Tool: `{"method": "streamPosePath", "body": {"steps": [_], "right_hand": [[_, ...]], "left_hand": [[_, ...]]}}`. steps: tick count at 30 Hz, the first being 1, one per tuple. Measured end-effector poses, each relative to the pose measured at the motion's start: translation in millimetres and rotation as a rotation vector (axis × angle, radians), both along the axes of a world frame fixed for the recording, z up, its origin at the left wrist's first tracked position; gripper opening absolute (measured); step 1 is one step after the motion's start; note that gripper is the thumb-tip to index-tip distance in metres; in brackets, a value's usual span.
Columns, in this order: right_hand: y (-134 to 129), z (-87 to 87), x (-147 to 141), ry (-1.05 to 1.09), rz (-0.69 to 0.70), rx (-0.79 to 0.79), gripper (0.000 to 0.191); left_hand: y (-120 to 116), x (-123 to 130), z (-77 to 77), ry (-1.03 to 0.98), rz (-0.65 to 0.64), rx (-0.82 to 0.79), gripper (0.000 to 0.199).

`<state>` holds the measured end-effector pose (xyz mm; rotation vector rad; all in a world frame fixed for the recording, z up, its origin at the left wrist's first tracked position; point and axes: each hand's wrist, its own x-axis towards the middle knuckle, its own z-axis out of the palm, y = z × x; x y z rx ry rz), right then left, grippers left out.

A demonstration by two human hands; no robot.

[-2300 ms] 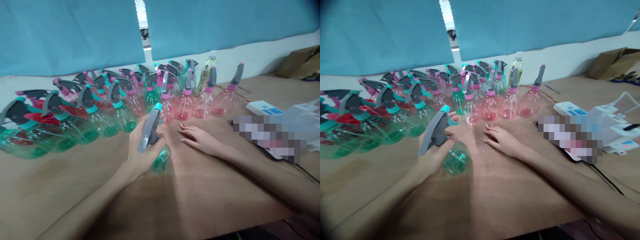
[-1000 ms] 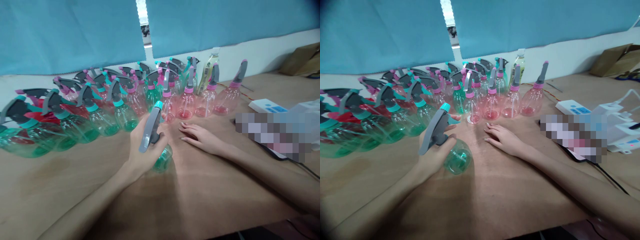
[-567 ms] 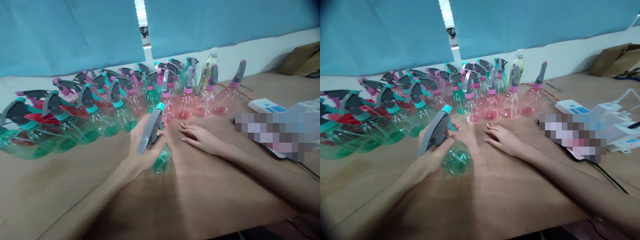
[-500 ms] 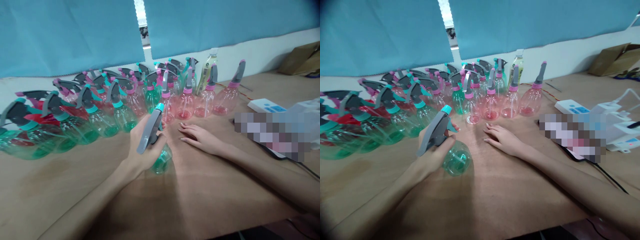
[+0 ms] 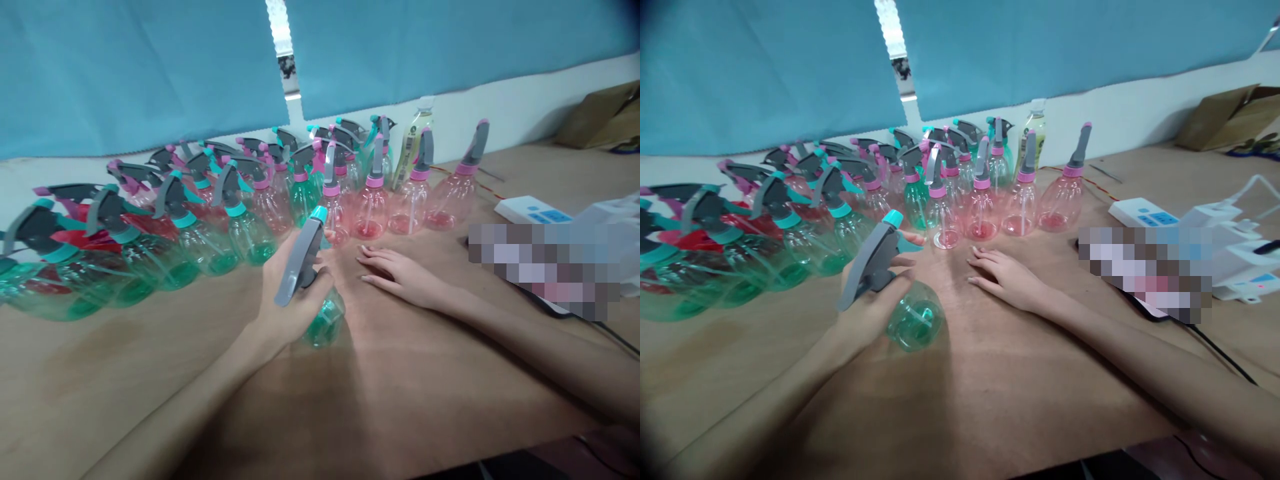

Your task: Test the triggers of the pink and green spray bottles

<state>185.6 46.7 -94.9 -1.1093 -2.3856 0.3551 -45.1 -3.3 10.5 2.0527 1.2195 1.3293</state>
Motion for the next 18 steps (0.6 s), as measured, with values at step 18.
{"method": "streamPosePath", "body": {"steps": [18], "right_hand": [[-0.1, 0.4, -0.1, -0.028, -0.006, 0.002, 0.05]], "left_hand": [[-3.7, 1.7, -1.4, 0.007, 0.062, -0.063, 0.035]]}}
